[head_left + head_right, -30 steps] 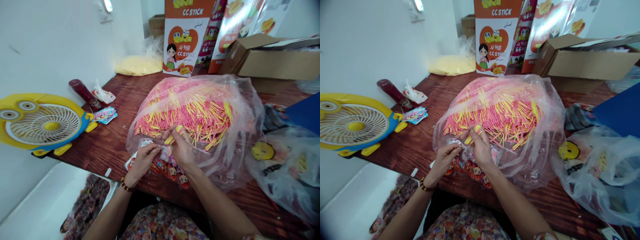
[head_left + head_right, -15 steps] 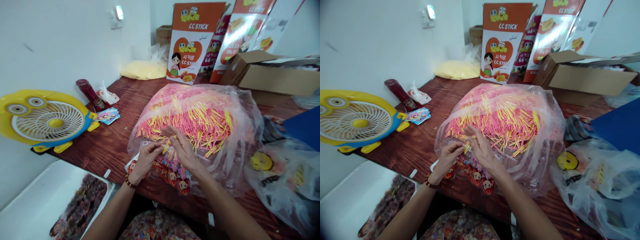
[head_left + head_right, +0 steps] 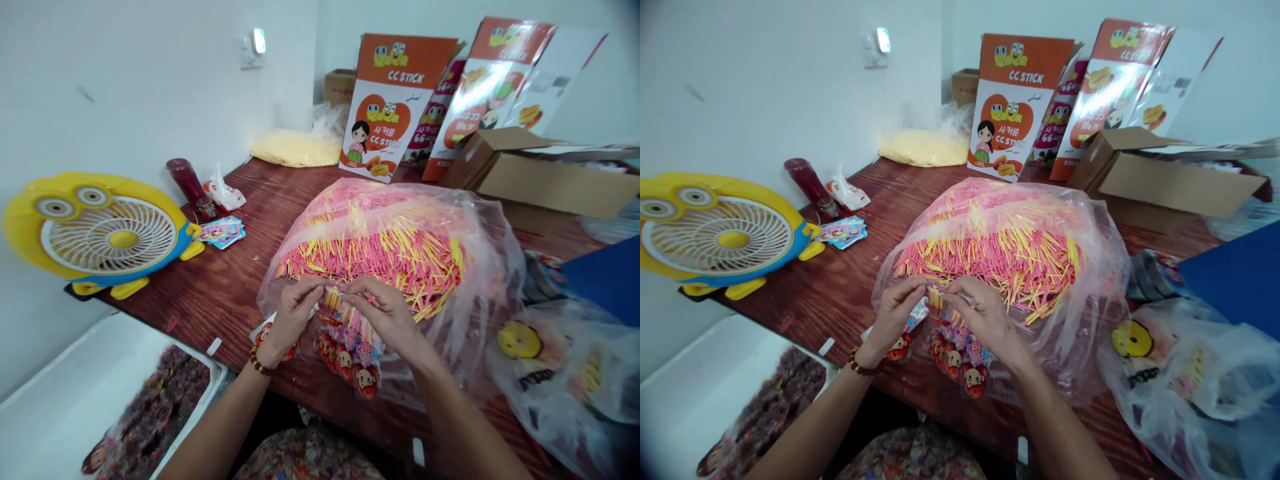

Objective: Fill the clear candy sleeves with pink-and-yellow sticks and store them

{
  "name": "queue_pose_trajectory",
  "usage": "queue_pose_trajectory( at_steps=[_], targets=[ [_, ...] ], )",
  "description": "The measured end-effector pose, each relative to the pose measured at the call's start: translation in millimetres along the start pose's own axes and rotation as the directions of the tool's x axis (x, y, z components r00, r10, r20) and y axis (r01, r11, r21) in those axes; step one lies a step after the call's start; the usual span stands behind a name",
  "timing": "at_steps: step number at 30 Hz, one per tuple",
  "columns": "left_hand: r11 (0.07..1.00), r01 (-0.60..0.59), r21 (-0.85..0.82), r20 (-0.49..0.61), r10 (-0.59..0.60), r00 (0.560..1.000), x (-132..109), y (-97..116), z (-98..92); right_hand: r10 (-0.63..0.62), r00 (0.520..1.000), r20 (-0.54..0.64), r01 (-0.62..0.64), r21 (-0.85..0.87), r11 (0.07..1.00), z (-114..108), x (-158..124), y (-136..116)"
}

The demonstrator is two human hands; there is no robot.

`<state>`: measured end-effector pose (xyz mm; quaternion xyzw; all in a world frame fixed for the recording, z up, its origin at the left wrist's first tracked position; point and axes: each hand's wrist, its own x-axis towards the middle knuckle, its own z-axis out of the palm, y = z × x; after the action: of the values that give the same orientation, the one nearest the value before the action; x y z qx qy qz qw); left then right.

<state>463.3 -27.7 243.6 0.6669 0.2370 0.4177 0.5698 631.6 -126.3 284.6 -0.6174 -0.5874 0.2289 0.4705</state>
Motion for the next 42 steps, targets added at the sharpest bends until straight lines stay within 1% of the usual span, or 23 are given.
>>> queue_pose_trajectory(
  at_steps=[2,3,5,7,9,12,14,16,17,18,20,22,23,25,27,29,30,32,34,36,37,39,42],
  targets=[
    [0.991,-0.108,0.074,0.005,0.108,0.994,0.3,5.4,1.1,-0.016,1.000,-0.023,0.017,0.034,0.999,-0.5,1.9,-0.4],
    [0.985,-0.141,0.104,-0.001,0.142,0.990,0.6,7.8,1.9,-0.012,0.999,-0.040,0.014,0.055,0.998,-0.6,3.3,-0.7],
    [0.979,-0.148,0.138,-0.026,0.153,0.988,1.4,11.5,3.5,0.020,0.998,-0.056,-0.013,0.119,0.993,-0.2,6.2,-1.5],
    [0.984,-0.103,0.148,-0.050,0.111,0.992,2.4,13.2,5.3,0.080,0.996,-0.043,-0.069,0.215,0.974,0.6,8.1,-1.7],
    [0.987,-0.044,0.153,-0.038,0.050,0.998,3.1,12.5,7.5,0.182,0.983,-0.026,-0.165,0.309,0.937,1.2,7.5,1.3],
    [0.984,0.062,0.164,0.077,-0.076,0.994,1.3,5.1,12.0,0.353,0.935,0.015,-0.331,0.390,0.859,0.9,-1.9,16.8],
    [0.973,0.128,0.195,0.156,-0.159,0.975,-3.8,-4.4,15.8,0.445,0.895,0.031,-0.418,0.405,0.813,0.5,-15.1,33.5],
    [0.952,0.169,0.256,0.211,-0.225,0.951,-12.0,-16.3,20.1,0.516,0.856,0.034,-0.485,0.397,0.779,0.8,-31.4,51.2],
    [0.939,0.173,0.296,0.234,-0.247,0.941,-17.0,-22.4,22.6,0.532,0.846,0.015,-0.503,0.352,0.789,1.5,-39.5,59.0],
    [0.926,0.163,0.341,0.254,-0.258,0.932,-22.1,-28.3,25.2,0.529,0.848,-0.032,-0.504,0.259,0.824,2.6,-47.0,65.4],
    [0.894,0.099,0.438,0.277,-0.239,0.930,-31.6,-38.4,30.2,0.487,0.859,-0.155,-0.495,-0.015,0.869,5.7,-58.8,73.8],
    [0.862,0.017,0.507,0.280,-0.183,0.942,-38.4,-45.0,33.0,0.444,0.866,-0.228,-0.493,-0.255,0.832,7.9,-65.5,77.4],
    [0.849,-0.012,0.528,0.273,-0.156,0.949,-40.3,-46.8,32.5,0.441,0.866,-0.237,-0.498,-0.317,0.807,7.6,-67.1,78.6],
    [0.832,-0.050,0.552,0.247,-0.106,0.963,-40.6,-48.0,25.7,0.443,0.864,-0.241,-0.502,-0.342,0.794,1.0,-68.1,81.7],
    [0.801,-0.094,0.591,0.208,-0.039,0.977,-36.6,-47.1,9.9,0.430,0.866,-0.255,-0.497,-0.351,0.794,-15.7,-68.1,87.6],
    [0.727,-0.146,0.671,0.153,0.057,0.987,-30.3,-46.1,-13.0,0.414,0.867,-0.278,-0.497,-0.424,0.757,-41.2,-68.7,96.1],
    [0.665,-0.156,0.730,0.132,0.086,0.987,-27.2,-46.2,-25.4,0.396,0.871,-0.291,-0.491,-0.492,0.719,-55.4,-69.3,100.9],
    [0.516,-0.138,0.845,0.122,0.065,0.990,-22.8,-47.9,-48.0,0.395,0.868,-0.300,-0.491,-0.636,0.595,-81.7,-70.6,110.2],
    [0.345,-0.086,0.935,0.088,0.012,0.996,-21.7,-51.5,-63.0,0.449,0.832,-0.325,-0.529,-0.707,0.469,-99.1,-70.9,117.6],
    [0.206,-0.043,0.978,0.056,-0.059,0.997,-23.3,-55.3,-68.0,0.492,0.781,-0.385,-0.586,-0.726,0.361,-104.3,-69.8,122.3],
    [0.159,-0.031,0.987,0.046,-0.097,0.994,-24.4,-56.6,-67.4,0.502,0.756,-0.420,-0.613,-0.723,0.318,-102.8,-68.6,124.0],
    [0.113,-0.019,0.993,0.037,-0.164,0.986,-26.3,-57.3,-62.7,0.498,0.725,-0.476,-0.648,-0.718,0.256,-94.5,-65.4,126.7],
    [0.102,-0.003,0.995,0.027,-0.229,0.973,-26.5,-54.8,-55.0,0.473,0.709,-0.523,-0.666,-0.718,0.205,-78.0,-58.8,130.0]
  ],
)
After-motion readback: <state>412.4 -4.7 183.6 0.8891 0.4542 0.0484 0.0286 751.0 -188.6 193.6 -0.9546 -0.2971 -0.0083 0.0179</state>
